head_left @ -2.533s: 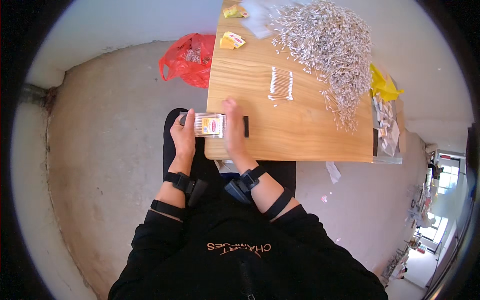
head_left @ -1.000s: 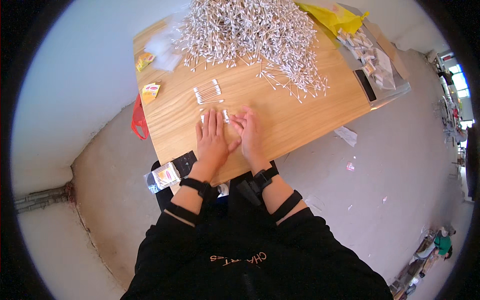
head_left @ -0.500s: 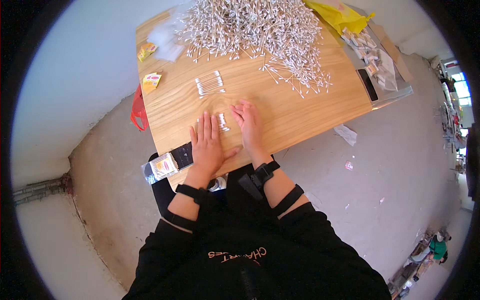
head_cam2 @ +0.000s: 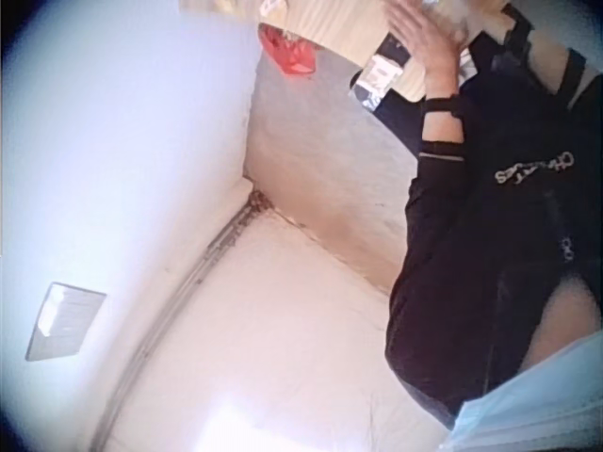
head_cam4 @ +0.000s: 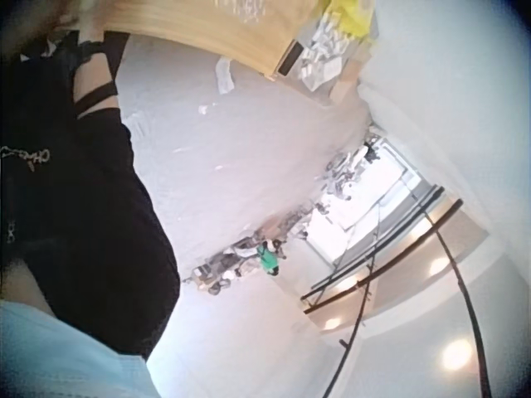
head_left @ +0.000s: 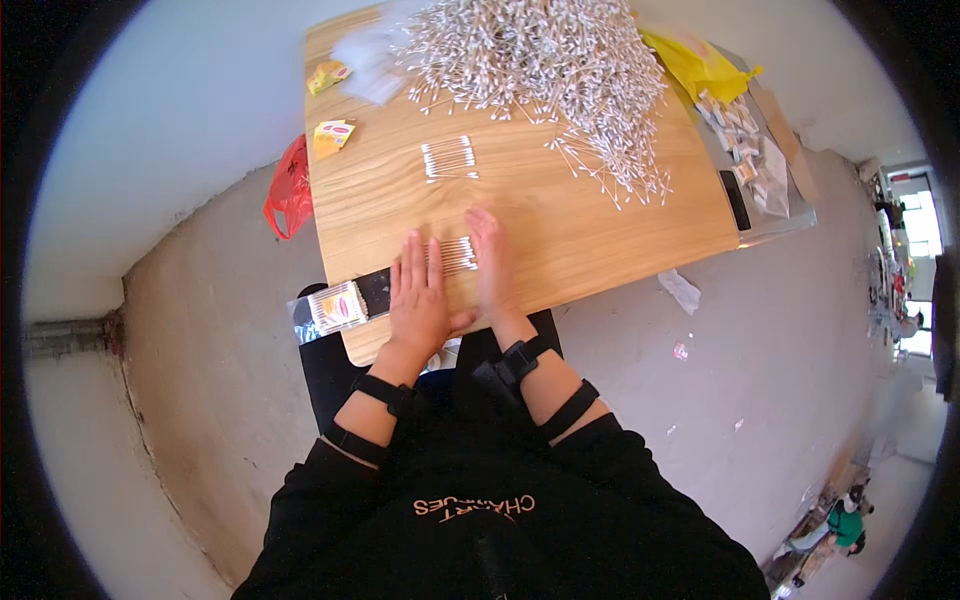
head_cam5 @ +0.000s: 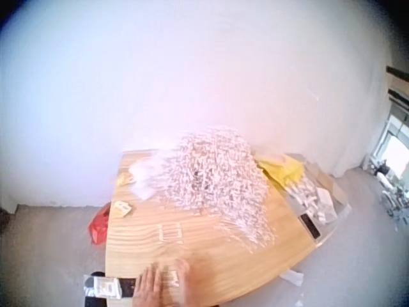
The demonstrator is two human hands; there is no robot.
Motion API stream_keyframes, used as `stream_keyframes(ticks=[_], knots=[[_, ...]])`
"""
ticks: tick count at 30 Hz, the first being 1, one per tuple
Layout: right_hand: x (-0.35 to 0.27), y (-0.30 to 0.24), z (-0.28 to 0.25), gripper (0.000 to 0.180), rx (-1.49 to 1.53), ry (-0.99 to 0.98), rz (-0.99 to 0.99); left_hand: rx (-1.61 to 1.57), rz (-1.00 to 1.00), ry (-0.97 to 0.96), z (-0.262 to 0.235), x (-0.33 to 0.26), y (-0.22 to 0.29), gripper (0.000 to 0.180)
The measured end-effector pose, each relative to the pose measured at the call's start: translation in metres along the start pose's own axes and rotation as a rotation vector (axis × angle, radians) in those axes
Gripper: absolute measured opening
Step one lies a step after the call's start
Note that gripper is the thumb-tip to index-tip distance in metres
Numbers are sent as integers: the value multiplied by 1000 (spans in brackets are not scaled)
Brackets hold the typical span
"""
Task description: Arranging and packaging cotton swabs into a small plastic case.
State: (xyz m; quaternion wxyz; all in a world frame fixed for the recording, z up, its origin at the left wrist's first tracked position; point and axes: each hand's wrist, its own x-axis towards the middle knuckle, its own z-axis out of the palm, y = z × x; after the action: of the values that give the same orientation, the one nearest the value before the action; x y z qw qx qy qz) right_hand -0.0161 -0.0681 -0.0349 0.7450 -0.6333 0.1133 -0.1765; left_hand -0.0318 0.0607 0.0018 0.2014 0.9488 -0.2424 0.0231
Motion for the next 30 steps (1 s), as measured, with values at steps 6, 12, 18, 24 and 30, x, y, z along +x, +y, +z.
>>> stream_keyframes(ticks=[6,12,18,24,30], knots=[[-19,-10,35,42,-42,-10,-1,161,-11,-165,1,-17,-6,111],[-25,-1,42,30,13,30,68,169,-53,-222,-22,-31,-18,119],[-17,-17,57,34,-735,7,-262,165,-101,-167,-28,-45,-28,117],[-12,-13,77,39,-1051,-100,-461,238,-136,-183,-32,-50,-33,117],[-8,-4,87,39,-1143,-207,-567,87,-150,-135,-58,-50,-46,107]])
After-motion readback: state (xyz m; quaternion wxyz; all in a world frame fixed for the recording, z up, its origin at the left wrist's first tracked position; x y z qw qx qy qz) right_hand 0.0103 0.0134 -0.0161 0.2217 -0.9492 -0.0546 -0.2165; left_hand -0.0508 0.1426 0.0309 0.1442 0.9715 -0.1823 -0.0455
